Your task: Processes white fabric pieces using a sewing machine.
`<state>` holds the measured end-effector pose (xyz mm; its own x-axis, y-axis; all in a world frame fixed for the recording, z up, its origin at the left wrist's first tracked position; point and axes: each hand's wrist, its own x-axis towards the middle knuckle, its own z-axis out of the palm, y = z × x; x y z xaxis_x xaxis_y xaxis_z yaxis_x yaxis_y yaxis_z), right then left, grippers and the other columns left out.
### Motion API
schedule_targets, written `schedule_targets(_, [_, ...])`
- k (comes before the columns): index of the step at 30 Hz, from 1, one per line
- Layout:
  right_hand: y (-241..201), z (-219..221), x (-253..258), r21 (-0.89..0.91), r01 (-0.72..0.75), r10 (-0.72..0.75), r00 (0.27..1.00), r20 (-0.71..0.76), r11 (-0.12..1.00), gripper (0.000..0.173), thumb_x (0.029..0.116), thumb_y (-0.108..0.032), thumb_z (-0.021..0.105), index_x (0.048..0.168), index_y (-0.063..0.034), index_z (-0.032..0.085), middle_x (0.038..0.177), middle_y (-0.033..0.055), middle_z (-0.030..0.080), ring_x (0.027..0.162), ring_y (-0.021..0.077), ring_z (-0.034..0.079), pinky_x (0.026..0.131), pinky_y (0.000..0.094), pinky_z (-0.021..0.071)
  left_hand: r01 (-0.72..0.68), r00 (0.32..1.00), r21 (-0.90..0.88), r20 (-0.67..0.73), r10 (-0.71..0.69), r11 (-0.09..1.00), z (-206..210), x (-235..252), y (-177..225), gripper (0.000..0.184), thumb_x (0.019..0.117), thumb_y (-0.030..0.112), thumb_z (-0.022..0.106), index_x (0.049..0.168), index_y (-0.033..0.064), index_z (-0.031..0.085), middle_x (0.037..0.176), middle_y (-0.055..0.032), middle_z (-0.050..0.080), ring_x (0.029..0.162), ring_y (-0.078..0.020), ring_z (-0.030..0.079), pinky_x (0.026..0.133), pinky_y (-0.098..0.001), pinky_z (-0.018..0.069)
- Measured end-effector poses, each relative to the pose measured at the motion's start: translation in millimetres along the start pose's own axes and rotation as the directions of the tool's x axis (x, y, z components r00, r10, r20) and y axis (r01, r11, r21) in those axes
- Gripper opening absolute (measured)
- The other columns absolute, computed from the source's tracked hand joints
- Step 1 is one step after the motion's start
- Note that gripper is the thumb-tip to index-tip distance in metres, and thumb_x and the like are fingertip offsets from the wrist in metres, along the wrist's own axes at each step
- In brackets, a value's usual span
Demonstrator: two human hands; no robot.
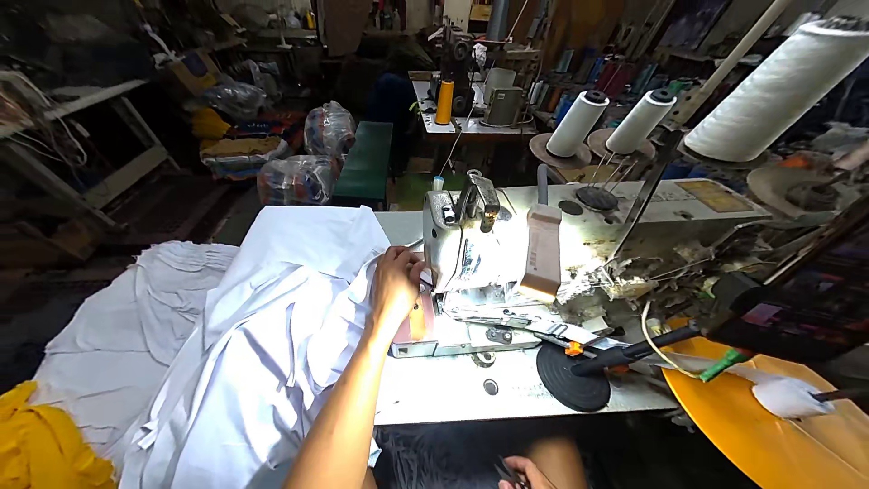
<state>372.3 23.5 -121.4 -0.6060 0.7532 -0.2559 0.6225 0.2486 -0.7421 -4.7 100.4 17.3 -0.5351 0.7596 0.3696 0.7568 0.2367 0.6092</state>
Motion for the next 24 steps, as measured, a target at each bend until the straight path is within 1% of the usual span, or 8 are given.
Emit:
schedule_targets(2, [-35.2,-6.5,7.2,0.033,0.195,-0.193,0.979,-0.060,0.980,0.043,0.1031,-0.031,0.060,0.131,0.0023,0.063,0.117,0.0210,0.068,0.103,0.0290,0.068,0.094,0.0463,0.0554,0.041,0.992,-0.132,-0.110,-0.056,0.990,-10.4,-19.0,3.4,0.025,0.1033,0.021,0.056,0.114,0.0033,0.070,0.113,-0.0110,0.069,0.105,-0.0223,0.067,0.096,-0.0434,0.0550])
schedule_targets(4, [-69.6,-15.8,20.3,-0.096,0.339,-0.352,0.915,-0.198,0.936,0.039,0.1019,-0.034,0.063,0.127,-0.0043,0.070,0.105,0.0140,0.072,0.091,0.0242,0.070,0.081,0.0439,0.0591,0.008,0.961,-0.289,-0.264,-0.088,0.957,-21.7,-49.1,8.7,0.024,0.1042,0.016,0.054,0.113,-0.0031,0.066,0.098,-0.0113,0.072,0.088,-0.0171,0.071,0.082,-0.0354,0.0600])
schedule_targets(7, [-108.3,-23.1,56.3,-0.451,0.358,-0.558,0.686,-0.467,0.817,0.039,0.0994,-0.045,0.057,0.121,-0.0193,0.076,0.085,0.0025,0.069,0.066,0.0166,0.066,0.052,0.0367,0.0530,-0.189,0.898,-0.445,-0.438,-0.029,0.875,-33.0,-104.7,22.5,0.017,0.1000,0.007,0.062,0.111,-0.0054,0.060,0.092,-0.0071,0.074,0.080,-0.0120,0.072,0.073,-0.0284,0.0627])
schedule_targets(9, [-131.8,-29.0,81.7,-0.556,0.311,-0.618,0.576,-0.535,0.771,0.039,0.0997,-0.044,0.054,0.122,-0.0217,0.077,0.084,0.0016,0.067,0.063,0.0170,0.063,0.049,0.0357,0.0493,-0.234,0.874,-0.452,-0.485,-0.017,0.861,-33.5,-139.0,35.6,0.023,0.0968,0.006,0.065,0.114,-0.0061,0.058,0.097,-0.0068,0.071,0.085,-0.0114,0.071,0.076,-0.0279,0.0623])
schedule_targets(15, [-179.3,-34.1,118.3,-0.652,0.277,-0.678,0.532,-0.507,0.705,0.029,0.0946,-0.029,0.062,0.116,-0.0182,0.078,0.094,0.0054,0.075,0.074,0.0247,0.072,0.056,0.0407,0.0556,-0.349,0.846,-0.256,-0.500,0.185,0.901,-16.2,-201.2,60.2,0.011,0.0969,0.016,0.067,0.104,0.0079,0.067,0.098,-0.0010,0.071,0.095,-0.0049,0.069,0.086,-0.0206,0.0588])
schedule_targets(18, [-184.5,-33.5,120.5,-0.640,0.338,-0.701,0.532,-0.475,0.690,0.029,0.0964,-0.020,0.056,0.115,-0.0176,0.078,0.095,0.0073,0.075,0.070,0.0263,0.072,0.052,0.0428,0.0553,-0.441,0.833,-0.239,-0.468,0.295,0.865,-4.5,-216.8,67.2,0.009,0.0968,0.012,0.068,0.104,0.0081,0.070,0.100,-0.0036,0.071,0.097,-0.0094,0.069,0.088,-0.0237,0.0595])
schedule_targets(20, [-173.0,-33.3,116.2,-0.588,0.380,-0.685,0.554,-0.473,0.714,0.030,0.1003,-0.027,0.052,0.113,-0.0197,0.079,0.091,0.0042,0.074,0.066,0.0235,0.070,0.049,0.0429,0.0535,-0.456,0.840,-0.244,-0.436,0.323,0.856,2.0,-227.1,66.4,0.008,0.0961,0.009,0.068,0.103,0.0063,0.071,0.100,-0.0049,0.072,0.098,-0.0117,0.070,0.089,-0.0256,0.0599])
schedule_targets(24, [-115.5,-32.9,85.8,-0.413,0.410,-0.581,0.605,-0.545,0.813,0.032,0.1001,-0.035,0.055,0.114,-0.0183,0.079,0.093,0.0005,0.076,0.077,0.0180,0.072,0.060,0.0432,0.0573,-0.375,0.925,-0.398,-0.097,0.368,0.837,-13.3,-256.7,70.4,0.014,0.0953,0.010,0.070,0.106,0.0016,0.073,0.094,-0.0092,0.074,0.090,-0.0158,0.071,0.087,-0.0308,0.0593])
